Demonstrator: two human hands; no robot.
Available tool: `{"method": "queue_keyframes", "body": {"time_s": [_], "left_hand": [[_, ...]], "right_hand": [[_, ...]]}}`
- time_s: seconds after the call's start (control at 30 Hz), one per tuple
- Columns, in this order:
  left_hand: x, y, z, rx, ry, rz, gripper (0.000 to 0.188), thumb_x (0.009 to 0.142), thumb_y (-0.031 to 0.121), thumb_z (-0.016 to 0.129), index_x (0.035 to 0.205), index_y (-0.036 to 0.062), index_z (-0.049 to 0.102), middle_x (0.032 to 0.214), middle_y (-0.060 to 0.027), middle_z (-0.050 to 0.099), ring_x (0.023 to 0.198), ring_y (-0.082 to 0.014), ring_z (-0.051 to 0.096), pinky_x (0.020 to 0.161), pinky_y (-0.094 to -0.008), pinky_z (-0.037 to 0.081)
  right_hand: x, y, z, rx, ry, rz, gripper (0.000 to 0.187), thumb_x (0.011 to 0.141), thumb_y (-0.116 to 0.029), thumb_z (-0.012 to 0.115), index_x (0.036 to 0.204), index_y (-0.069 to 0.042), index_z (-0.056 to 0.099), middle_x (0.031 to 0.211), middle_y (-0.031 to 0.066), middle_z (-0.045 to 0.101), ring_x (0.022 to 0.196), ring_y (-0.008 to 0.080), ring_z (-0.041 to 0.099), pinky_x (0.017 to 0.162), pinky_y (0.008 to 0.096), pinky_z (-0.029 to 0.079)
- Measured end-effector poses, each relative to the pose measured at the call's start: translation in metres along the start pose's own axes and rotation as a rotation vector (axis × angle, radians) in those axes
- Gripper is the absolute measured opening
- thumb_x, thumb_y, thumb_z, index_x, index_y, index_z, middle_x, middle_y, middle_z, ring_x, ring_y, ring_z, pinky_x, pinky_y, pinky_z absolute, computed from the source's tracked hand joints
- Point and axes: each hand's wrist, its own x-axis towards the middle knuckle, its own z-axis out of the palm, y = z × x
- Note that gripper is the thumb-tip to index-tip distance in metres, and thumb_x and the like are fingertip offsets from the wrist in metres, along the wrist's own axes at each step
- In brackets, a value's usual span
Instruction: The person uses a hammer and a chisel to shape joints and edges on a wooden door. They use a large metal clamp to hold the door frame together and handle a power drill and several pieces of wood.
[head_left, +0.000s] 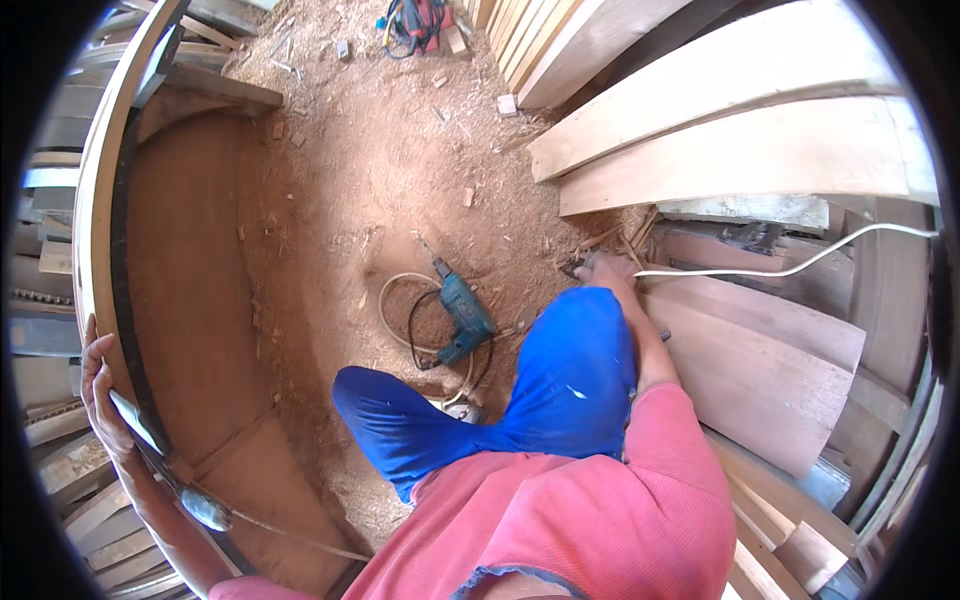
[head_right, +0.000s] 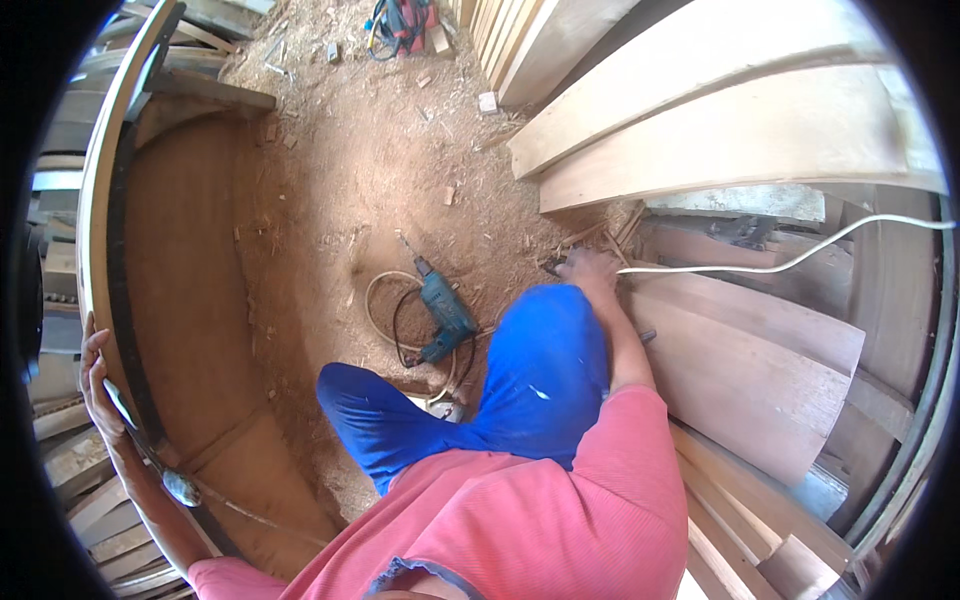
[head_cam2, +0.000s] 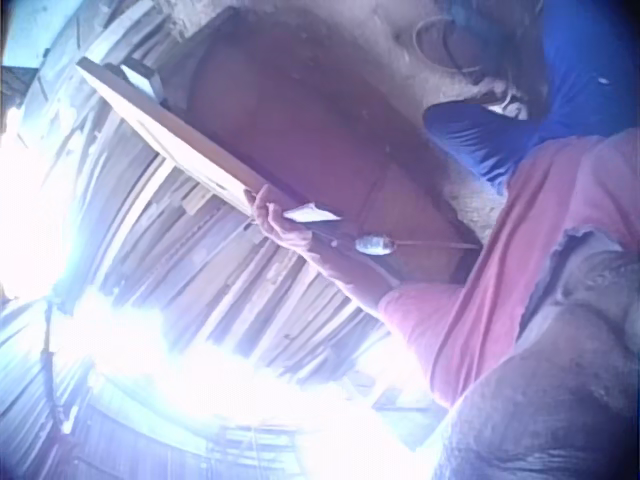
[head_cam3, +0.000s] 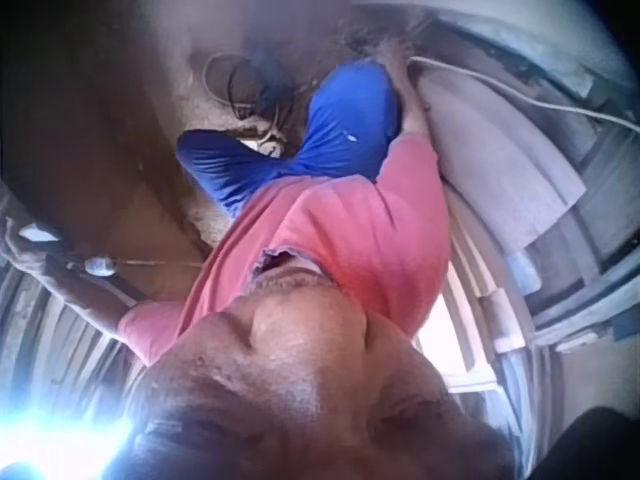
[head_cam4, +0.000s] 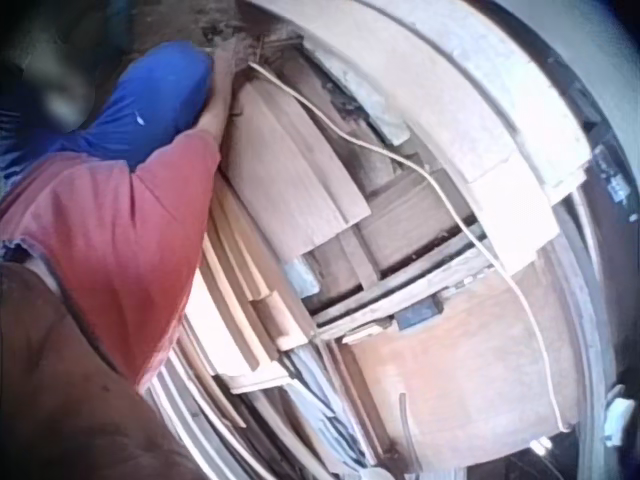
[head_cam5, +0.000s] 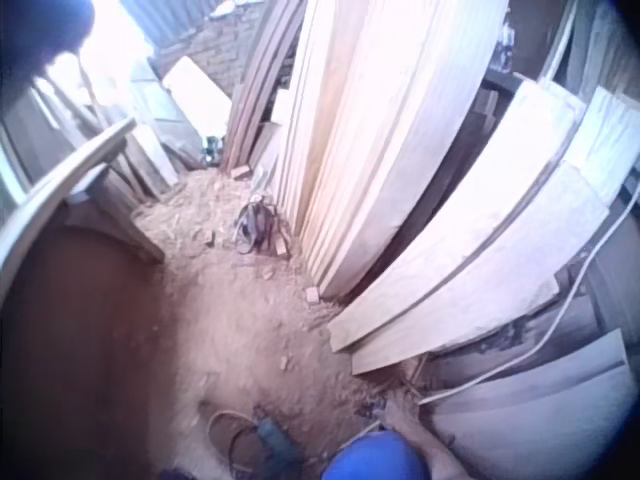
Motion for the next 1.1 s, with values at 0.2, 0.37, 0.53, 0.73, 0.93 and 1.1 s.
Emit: {"method": "queue_keyframes", "body": {"time_s": [0.2,0.37,0.53,0.73,0.93,1.1], "left_hand": [[-0.007,0.001,-0.011,0.051,-0.008,0.082,0.042,0.098,0.034,0.044,0.113,0.0009,0.065,0.151,-0.0243,0.042,0.144,-0.0341,0.033,0.12,-0.0484,0.015],[0.013,-0.002,-0.001,0.016,-0.022,0.02,0.04,0.091,0.03,0.045,0.112,0.0019,0.065,0.151,-0.0221,0.043,0.144,-0.0344,0.032,0.12,-0.0498,0.016],[0.013,0.0,-0.001,-0.002,0.004,-0.007,0.041,0.087,0.031,0.048,0.111,0.0026,0.066,0.152,-0.0187,0.042,0.142,-0.032,0.035,0.12,-0.047,0.018],[0.011,0.0,-0.004,-0.14,-0.032,-0.064,0.039,0.085,0.021,0.047,0.114,0.0007,0.064,0.155,-0.0173,0.038,0.142,-0.0316,0.034,0.12,-0.0467,0.021],[0.01,0.002,-0.003,-0.257,-0.031,-0.122,0.038,0.084,0.019,0.048,0.114,0.0005,0.064,0.156,-0.0138,0.037,0.137,-0.03,0.041,0.116,-0.0428,0.03],[0.011,0.0,-0.005,-0.277,-0.034,-0.121,0.038,0.085,0.019,0.048,0.114,0.0006,0.064,0.155,-0.0129,0.038,0.136,-0.0291,0.042,0.115,-0.0421,0.032]], "right_hand": [[0.016,0.002,0.02,0.349,0.24,0.043,0.047,0.093,-0.037,0.056,0.132,-0.01,0.059,0.121,0.0268,0.064,0.118,0.0432,0.058,0.101,0.052,0.043],[0.085,0.033,0.022,0.384,0.313,0.091,0.046,0.089,-0.037,0.059,0.126,-0.008,0.064,0.122,0.0264,0.064,0.114,0.0434,0.061,0.095,0.0498,0.05],[0.11,0.051,0.043,0.7,0.392,0.162,0.052,0.085,-0.027,0.058,0.131,-0.002,0.056,0.118,0.028,0.064,0.112,0.0443,0.062,0.095,0.0482,0.05],[0.082,0.08,0.034,0.605,0.713,0.246,0.032,0.085,-0.011,0.055,0.115,-0.001,0.06,0.11,0.027,0.068,0.107,0.0443,0.064,0.092,0.0495,0.052],[0.056,0.105,-0.015,0.391,0.349,0.403,0.036,0.09,-0.013,0.055,0.125,-0.003,0.059,0.116,0.0264,0.066,0.114,0.0392,0.063,0.094,0.046,0.053],[0.074,0.105,0.007,0.328,0.318,0.378,0.032,0.09,-0.012,0.054,0.119,-0.004,0.066,0.12,0.0226,0.066,0.113,0.0373,0.065,0.095,0.0451,0.053]]}}
